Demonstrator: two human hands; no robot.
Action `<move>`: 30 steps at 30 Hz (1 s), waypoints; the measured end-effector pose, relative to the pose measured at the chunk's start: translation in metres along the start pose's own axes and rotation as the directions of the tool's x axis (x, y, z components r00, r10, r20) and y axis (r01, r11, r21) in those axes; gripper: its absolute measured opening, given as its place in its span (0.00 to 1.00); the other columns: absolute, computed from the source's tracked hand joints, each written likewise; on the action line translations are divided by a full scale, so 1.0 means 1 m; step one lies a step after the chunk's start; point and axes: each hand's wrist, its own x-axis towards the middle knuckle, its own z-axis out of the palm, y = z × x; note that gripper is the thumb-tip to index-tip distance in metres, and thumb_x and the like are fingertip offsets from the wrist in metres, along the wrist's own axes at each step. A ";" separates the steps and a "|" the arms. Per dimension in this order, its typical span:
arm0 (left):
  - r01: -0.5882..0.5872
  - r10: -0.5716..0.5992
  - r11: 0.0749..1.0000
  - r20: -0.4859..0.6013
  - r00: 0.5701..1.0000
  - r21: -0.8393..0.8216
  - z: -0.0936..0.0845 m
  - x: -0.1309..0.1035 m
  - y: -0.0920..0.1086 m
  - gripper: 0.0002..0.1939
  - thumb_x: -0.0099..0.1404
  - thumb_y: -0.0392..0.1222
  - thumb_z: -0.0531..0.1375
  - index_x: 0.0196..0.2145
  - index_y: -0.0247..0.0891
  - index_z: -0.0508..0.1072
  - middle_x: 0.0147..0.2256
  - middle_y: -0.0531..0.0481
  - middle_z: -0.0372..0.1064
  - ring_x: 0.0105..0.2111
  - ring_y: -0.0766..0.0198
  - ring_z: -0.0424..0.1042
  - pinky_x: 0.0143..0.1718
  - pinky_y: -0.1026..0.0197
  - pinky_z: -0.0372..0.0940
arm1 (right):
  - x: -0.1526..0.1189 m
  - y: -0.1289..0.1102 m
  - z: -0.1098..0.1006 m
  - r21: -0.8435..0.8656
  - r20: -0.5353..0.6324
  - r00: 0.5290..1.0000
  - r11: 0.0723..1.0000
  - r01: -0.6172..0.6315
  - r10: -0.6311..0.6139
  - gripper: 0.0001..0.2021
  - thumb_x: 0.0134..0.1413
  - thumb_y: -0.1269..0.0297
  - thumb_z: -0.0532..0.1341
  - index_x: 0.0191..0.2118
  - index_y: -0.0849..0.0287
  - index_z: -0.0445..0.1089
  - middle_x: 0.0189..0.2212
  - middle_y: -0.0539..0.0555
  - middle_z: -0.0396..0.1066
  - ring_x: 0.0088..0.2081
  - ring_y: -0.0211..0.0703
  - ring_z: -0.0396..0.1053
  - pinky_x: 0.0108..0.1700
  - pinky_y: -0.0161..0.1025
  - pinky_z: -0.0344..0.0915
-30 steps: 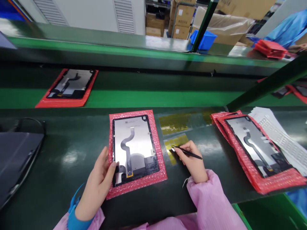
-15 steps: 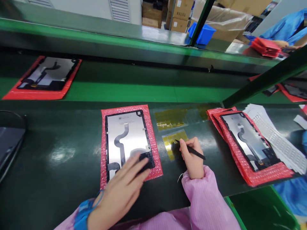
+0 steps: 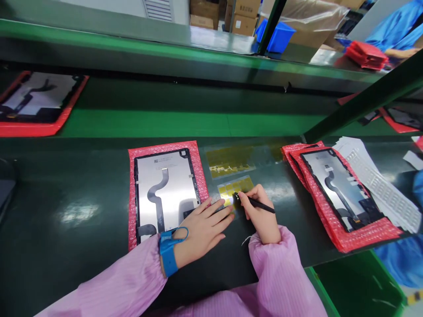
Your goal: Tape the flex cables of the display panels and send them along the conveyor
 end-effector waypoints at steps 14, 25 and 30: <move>0.015 -0.013 0.999 0.047 0.999 -0.039 -0.005 0.005 0.002 0.23 0.73 0.47 0.58 0.62 0.37 0.68 0.64 0.46 0.67 0.67 0.49 0.60 0.69 0.45 0.51 | -0.001 -0.009 -0.002 0.279 -0.015 1.000 0.960 0.027 -0.024 0.20 0.57 0.53 0.71 0.28 0.54 0.59 0.17 0.42 0.68 0.14 0.30 0.59 0.14 0.26 0.52; 0.053 -0.073 0.947 -0.050 0.996 -0.317 -0.076 -0.108 0.009 0.15 0.75 0.36 0.49 0.45 0.40 0.76 0.51 0.49 0.79 0.60 0.62 0.70 0.68 0.55 0.59 | -0.091 -0.028 0.061 0.469 0.044 0.999 0.883 -0.001 -0.023 0.17 0.63 0.61 0.67 0.28 0.54 0.59 0.17 0.42 0.68 0.12 0.29 0.59 0.13 0.25 0.53; 0.114 -0.131 0.949 -0.039 0.991 -0.293 -0.086 -0.147 -0.036 0.15 0.73 0.31 0.51 0.51 0.37 0.74 0.58 0.44 0.74 0.66 0.56 0.63 0.66 0.47 0.62 | -0.109 -0.037 0.093 0.445 0.126 0.992 0.894 -0.046 -0.012 0.15 0.63 0.62 0.67 0.29 0.54 0.61 0.19 0.43 0.70 0.12 0.29 0.62 0.14 0.26 0.59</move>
